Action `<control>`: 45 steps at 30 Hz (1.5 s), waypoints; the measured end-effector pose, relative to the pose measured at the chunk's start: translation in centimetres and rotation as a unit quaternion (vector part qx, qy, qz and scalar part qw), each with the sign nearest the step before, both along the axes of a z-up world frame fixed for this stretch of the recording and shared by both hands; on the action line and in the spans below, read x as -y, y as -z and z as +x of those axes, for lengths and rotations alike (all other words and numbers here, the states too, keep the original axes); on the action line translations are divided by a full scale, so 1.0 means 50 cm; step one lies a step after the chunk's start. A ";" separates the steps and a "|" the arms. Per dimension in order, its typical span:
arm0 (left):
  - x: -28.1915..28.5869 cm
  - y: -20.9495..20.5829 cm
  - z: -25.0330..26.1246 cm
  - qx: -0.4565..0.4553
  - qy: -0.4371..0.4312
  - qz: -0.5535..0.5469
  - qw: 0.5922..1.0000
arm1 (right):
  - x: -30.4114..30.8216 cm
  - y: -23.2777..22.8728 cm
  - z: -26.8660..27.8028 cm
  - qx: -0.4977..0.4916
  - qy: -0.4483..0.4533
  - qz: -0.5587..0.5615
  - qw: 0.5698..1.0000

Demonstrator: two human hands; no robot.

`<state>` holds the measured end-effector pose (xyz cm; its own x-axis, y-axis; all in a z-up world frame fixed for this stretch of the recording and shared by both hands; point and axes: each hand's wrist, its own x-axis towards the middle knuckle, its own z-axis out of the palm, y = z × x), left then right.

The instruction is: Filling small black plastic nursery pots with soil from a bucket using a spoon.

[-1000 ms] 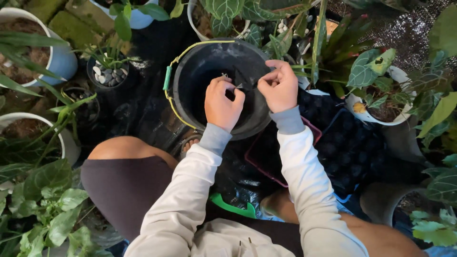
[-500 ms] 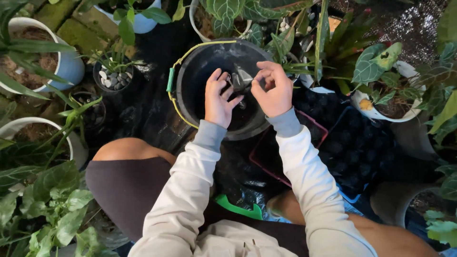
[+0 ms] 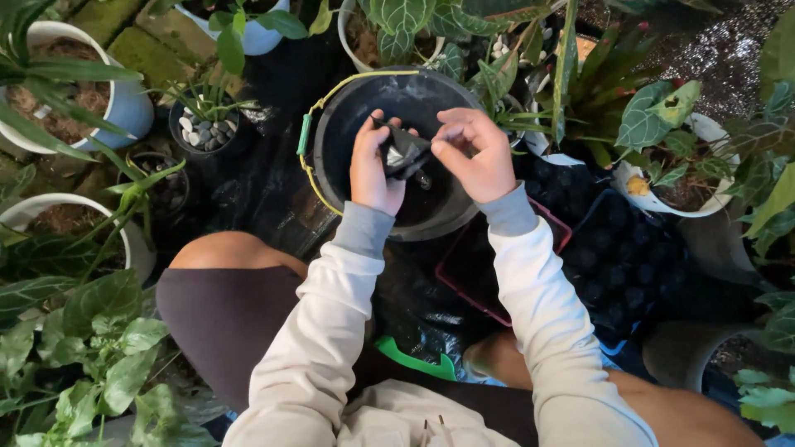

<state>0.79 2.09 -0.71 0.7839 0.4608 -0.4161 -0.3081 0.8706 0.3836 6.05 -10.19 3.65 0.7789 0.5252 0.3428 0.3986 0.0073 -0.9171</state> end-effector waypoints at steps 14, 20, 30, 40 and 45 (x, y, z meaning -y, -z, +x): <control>-0.049 -0.015 -0.003 -0.044 -0.197 0.054 0.978 | -0.010 0.070 0.071 0.013 0.107 -0.187 0.976; -0.073 -0.014 -0.008 -0.044 -0.214 0.053 0.974 | -0.082 0.238 0.178 0.020 0.078 -0.433 0.898; -0.072 -0.097 -0.019 -0.076 -0.217 0.054 0.972 | -0.197 0.376 0.179 0.096 -0.007 -0.610 0.786; -0.084 -0.082 -0.008 -0.067 -0.209 0.075 0.973 | -0.230 0.412 0.200 0.165 -0.062 -0.602 0.779; -0.088 -0.085 -0.008 -0.054 -0.202 0.085 0.974 | -0.226 0.513 0.221 0.199 -0.029 -0.609 0.767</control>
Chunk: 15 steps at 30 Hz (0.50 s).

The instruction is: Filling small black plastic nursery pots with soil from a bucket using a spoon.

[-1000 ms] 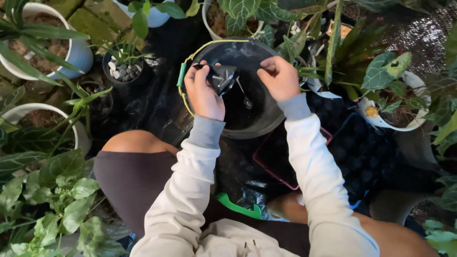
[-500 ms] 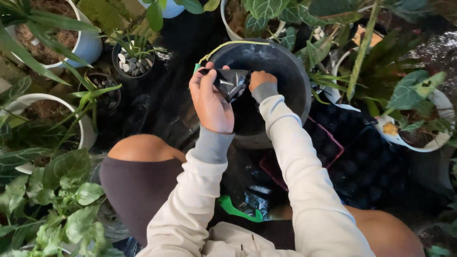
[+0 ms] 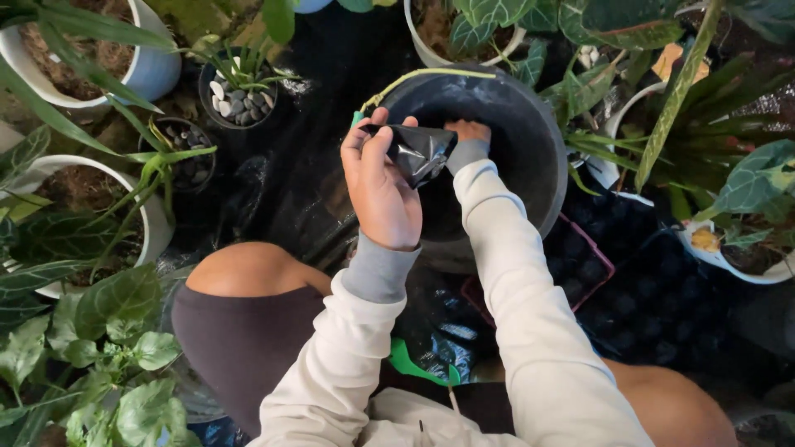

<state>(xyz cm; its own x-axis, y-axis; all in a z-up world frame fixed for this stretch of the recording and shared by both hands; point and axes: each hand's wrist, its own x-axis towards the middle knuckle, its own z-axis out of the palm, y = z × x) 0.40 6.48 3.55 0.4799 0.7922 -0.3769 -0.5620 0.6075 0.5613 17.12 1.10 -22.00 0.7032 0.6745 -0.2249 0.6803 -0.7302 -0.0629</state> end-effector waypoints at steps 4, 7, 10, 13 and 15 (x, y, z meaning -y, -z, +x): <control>0.001 -0.007 -0.010 0.009 -0.002 -0.007 1.000 | 0.006 -0.038 -0.027 0.019 0.034 -0.048 0.998; 0.000 -0.015 -0.006 0.017 -0.004 -0.009 1.000 | 0.007 -0.037 -0.010 0.014 0.038 -0.086 0.995; 0.001 -0.015 -0.007 0.015 -0.002 -0.017 1.000 | 0.025 0.044 0.022 0.007 0.045 -0.109 0.993; 0.005 -0.015 -0.009 0.019 -0.003 -0.018 1.000 | 0.050 0.002 0.029 -0.085 0.022 -0.121 0.989; 0.006 -0.012 -0.009 0.026 0.003 -0.014 1.000 | 0.065 -0.063 0.021 -0.176 -0.003 -0.119 0.977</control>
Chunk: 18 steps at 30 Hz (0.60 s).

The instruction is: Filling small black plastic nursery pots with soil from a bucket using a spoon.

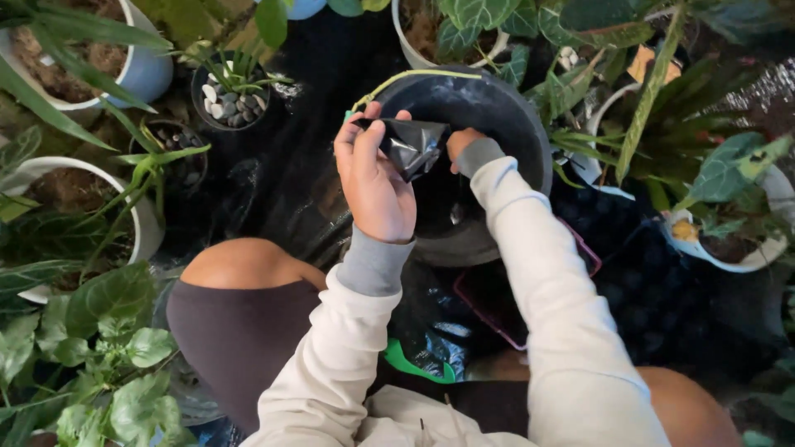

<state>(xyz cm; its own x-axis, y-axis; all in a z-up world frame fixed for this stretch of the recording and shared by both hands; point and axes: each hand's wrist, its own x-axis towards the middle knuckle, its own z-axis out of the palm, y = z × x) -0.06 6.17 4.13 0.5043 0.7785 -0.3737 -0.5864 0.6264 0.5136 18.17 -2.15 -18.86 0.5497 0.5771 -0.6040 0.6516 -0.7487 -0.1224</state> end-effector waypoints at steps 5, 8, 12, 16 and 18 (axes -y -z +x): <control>0.013 0.010 0.003 0.019 0.001 0.000 1.000 | 0.057 0.020 -0.028 -0.100 -0.025 0.163 0.981; 0.024 0.023 0.007 0.023 0.010 -0.003 1.000 | 0.080 0.024 -0.066 -0.073 -0.038 0.199 0.977; 0.034 0.030 0.002 0.002 0.027 -0.013 1.000 | 0.089 -0.079 -0.138 -0.008 -0.074 0.067 0.995; 0.036 0.045 0.002 -0.013 0.035 -0.028 0.999 | 0.099 -0.097 -0.165 0.009 -0.060 0.017 0.998; 0.037 0.055 0.001 -0.020 0.044 -0.031 0.998 | 0.100 -0.115 -0.177 -0.004 -0.055 0.011 0.998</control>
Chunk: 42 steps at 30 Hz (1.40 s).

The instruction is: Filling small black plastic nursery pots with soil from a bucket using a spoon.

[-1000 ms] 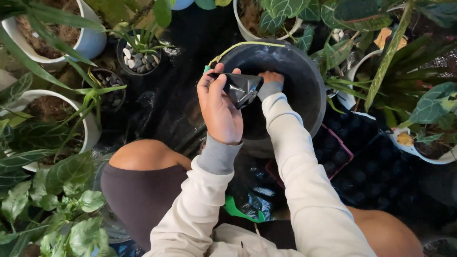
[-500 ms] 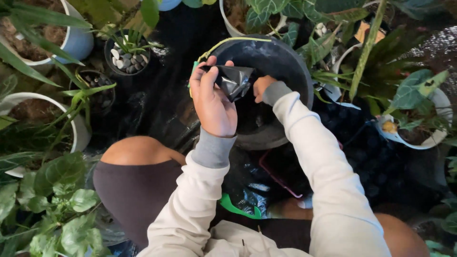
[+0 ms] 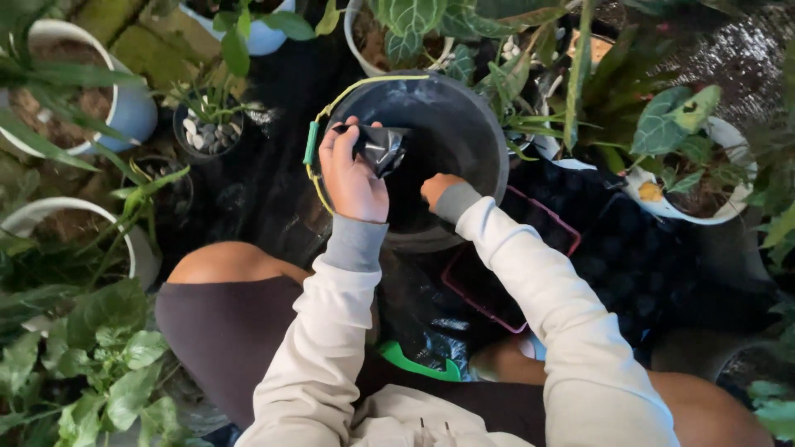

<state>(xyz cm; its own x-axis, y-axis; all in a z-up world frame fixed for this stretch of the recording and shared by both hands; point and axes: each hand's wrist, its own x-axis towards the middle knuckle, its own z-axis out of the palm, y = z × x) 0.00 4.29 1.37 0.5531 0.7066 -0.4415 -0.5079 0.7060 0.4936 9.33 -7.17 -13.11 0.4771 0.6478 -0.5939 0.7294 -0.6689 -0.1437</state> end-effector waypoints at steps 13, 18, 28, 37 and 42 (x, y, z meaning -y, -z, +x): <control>-0.001 0.021 0.008 -0.015 0.006 -0.007 1.000 | 0.033 -0.044 -0.004 -0.019 -0.013 0.141 0.990; -0.002 0.018 0.006 -0.006 0.003 -0.003 1.000 | 0.077 -0.117 -0.005 0.103 -0.021 0.315 0.943; -0.005 0.051 0.013 -0.025 0.001 0.000 1.000 | 0.129 -0.116 -0.030 0.063 -0.014 0.203 0.977; -0.016 0.090 0.019 -0.037 -0.032 0.019 0.999 | 0.134 -0.217 0.020 0.003 0.261 0.507 0.821; -0.007 0.055 0.025 -0.080 -0.034 0.034 0.996 | 0.148 -0.312 0.020 -0.008 0.310 0.709 0.634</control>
